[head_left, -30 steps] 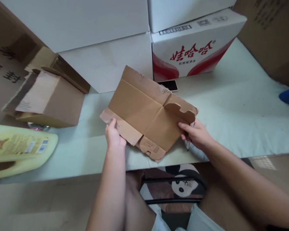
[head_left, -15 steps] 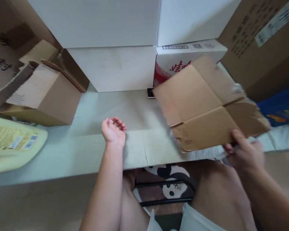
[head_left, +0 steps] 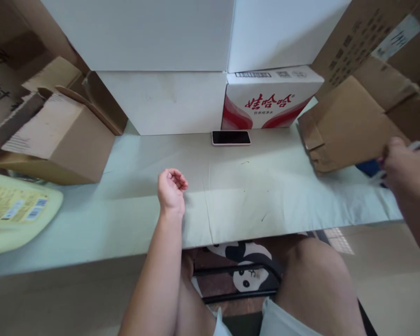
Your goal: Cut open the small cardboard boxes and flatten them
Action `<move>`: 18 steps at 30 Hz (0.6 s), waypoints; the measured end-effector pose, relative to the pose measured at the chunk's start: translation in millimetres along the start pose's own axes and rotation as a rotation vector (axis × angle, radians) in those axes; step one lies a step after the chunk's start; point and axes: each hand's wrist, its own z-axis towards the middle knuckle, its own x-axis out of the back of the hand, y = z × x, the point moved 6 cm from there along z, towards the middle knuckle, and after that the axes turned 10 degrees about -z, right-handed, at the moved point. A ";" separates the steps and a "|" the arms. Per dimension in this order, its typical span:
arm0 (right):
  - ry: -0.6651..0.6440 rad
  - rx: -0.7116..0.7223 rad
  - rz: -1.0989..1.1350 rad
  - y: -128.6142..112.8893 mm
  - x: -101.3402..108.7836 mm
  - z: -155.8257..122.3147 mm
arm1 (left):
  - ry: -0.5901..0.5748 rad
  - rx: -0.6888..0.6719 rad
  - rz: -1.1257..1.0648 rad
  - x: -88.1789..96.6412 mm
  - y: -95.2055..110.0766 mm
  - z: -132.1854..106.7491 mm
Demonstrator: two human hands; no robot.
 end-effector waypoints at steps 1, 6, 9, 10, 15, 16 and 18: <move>-0.043 -0.046 0.003 -11.4 -17.1 11.2 | -0.002 0.001 -0.003 0.1 0.6 0.4; -0.478 -0.122 0.134 -58.1 -90.7 -1.0 | -0.003 0.000 -0.042 1.3 7.8 2.4; -0.676 -0.032 0.158 -79.2 -110.2 -51.0 | 0.012 -0.005 -0.082 3.9 13.6 2.4; -0.743 0.012 0.164 -87.0 -116.1 -71.0 | 0.017 -0.007 -0.096 5.5 15.6 2.3; -1.055 0.364 0.130 -146.2 -154.4 -179.5 | 0.033 -0.004 -0.184 20.5 27.4 3.3; -1.095 0.448 0.104 -162.8 -162.7 -202.0 | 0.027 -0.005 -0.203 24.2 30.7 4.0; -1.141 0.683 -0.008 -201.4 -176.9 -249.9 | 0.040 -0.015 -0.238 33.1 38.4 5.3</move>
